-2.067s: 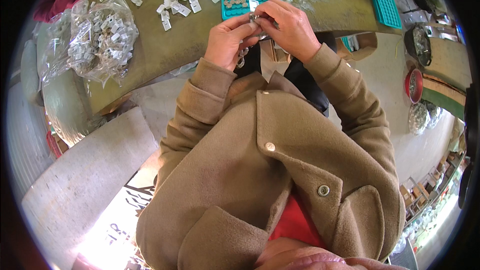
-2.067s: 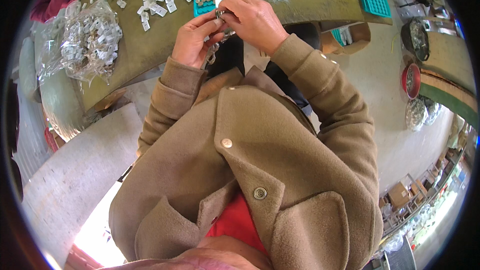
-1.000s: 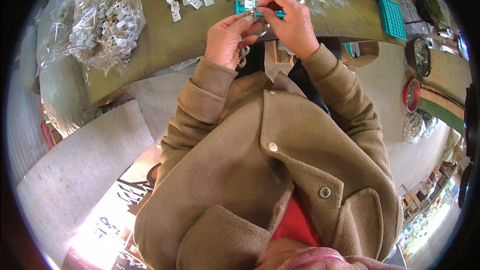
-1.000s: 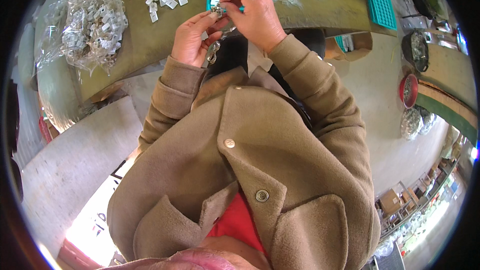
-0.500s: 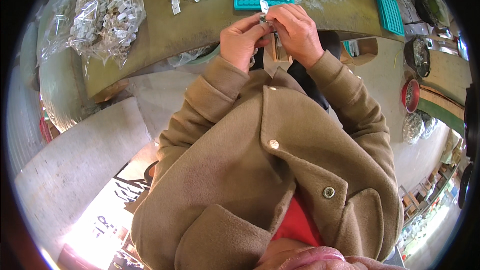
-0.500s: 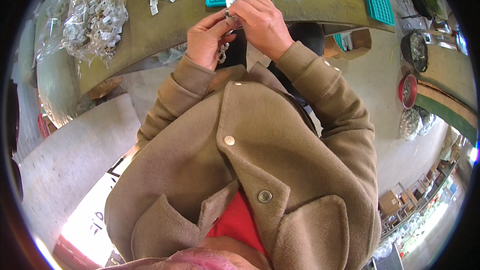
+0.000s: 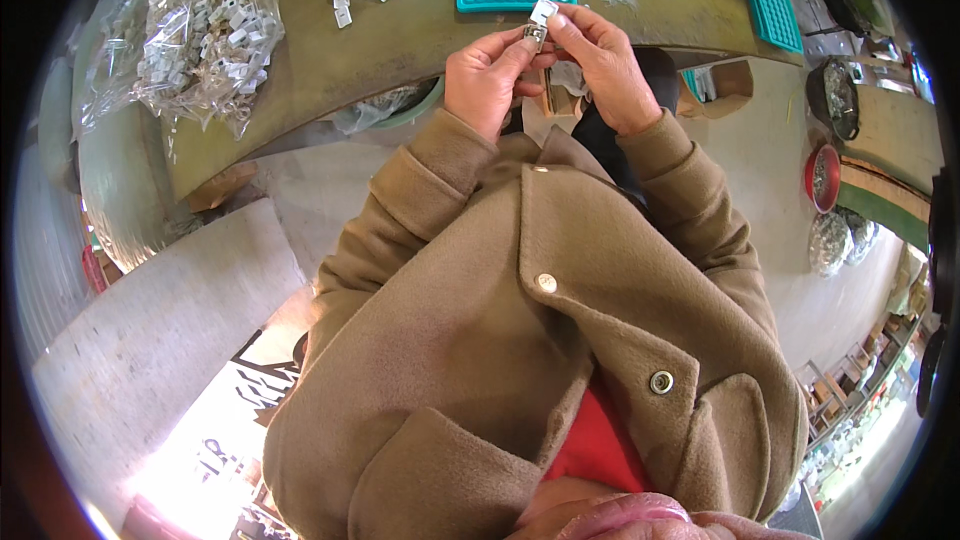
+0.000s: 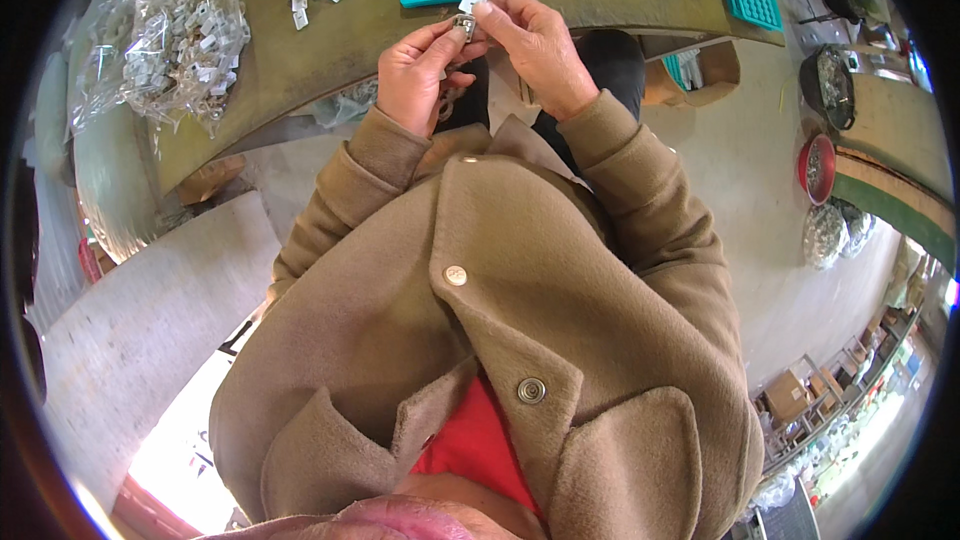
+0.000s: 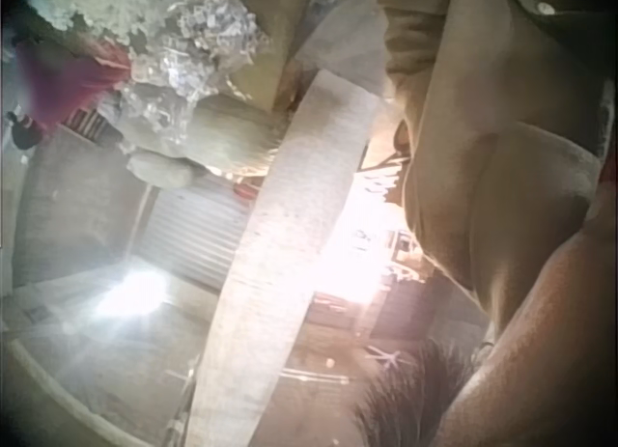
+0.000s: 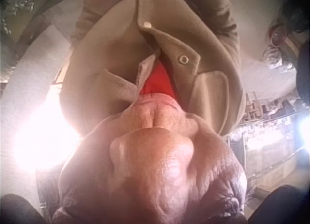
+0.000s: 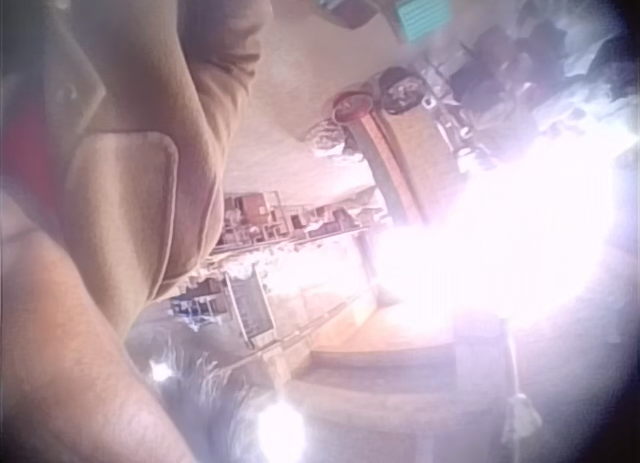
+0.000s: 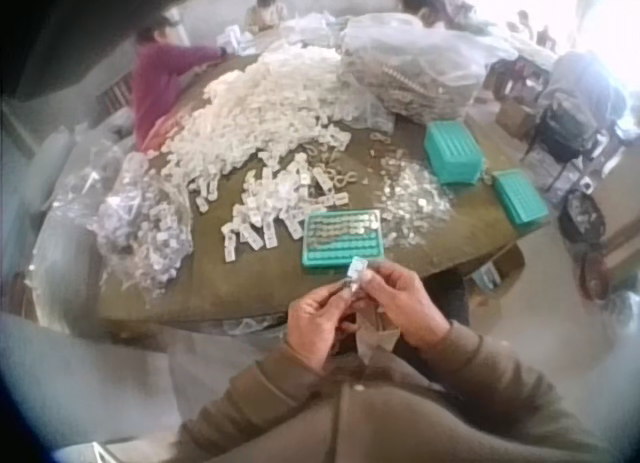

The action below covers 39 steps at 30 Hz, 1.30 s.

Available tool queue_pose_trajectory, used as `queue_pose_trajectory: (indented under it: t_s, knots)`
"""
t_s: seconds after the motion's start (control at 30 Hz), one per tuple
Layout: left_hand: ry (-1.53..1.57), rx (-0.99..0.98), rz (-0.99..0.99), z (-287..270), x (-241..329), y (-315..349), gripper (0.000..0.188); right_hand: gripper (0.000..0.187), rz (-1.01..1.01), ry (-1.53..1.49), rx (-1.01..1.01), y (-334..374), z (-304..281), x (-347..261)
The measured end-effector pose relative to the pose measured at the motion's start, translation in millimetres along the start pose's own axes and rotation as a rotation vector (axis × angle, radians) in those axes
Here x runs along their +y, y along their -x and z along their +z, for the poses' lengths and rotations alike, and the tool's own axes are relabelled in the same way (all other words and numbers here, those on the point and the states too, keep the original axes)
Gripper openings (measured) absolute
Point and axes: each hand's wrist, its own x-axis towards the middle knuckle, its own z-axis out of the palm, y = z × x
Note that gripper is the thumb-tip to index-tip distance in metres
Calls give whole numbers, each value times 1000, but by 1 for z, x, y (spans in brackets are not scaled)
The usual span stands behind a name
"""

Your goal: The person repeatedly picks small white LED modules and metal contacts from a table, inserts the contacts into the modules, and tests each assembly by pressing it to light a red LED. Completed units are placed into a teal tray. The process is repeated for multiple units.

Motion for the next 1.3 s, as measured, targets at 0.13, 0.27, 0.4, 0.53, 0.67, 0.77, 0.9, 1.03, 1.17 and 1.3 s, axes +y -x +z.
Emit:
queue_pose_trajectory:
  t_s: [0.13,0.27,0.4,0.53,0.67,0.77,0.9,1.03,1.17,1.3]
  knots:
    - [57,12,-102,0,5,2,29,26,-140,289,-21,1,7,1]
    - [321,-46,-256,-8,4,-1,29,23,-210,429,31,-1,6,2]
    - [592,-222,-455,-23,-5,-12,24,23,0,149,-75,-2,1,-1]
    - [791,-363,-572,-29,-14,-16,24,27,113,-42,-125,-3,-6,-5]
    - [865,-264,-562,-23,-14,-14,24,28,56,-14,-220,-11,-11,-4]
    - [858,-216,-487,-21,-10,-13,27,29,-80,113,-268,-11,-12,1]
    - [842,-237,-507,-19,-9,-14,25,35,-492,697,-188,-6,-11,3]
    - [844,-262,-478,-17,-6,-15,23,36,-512,810,-125,-2,-10,0]
    - [761,-267,-456,-14,2,-16,22,33,-367,478,-122,0,-5,1]
    - [771,-223,-466,-9,2,-13,27,34,-296,372,-122,-2,-3,2]
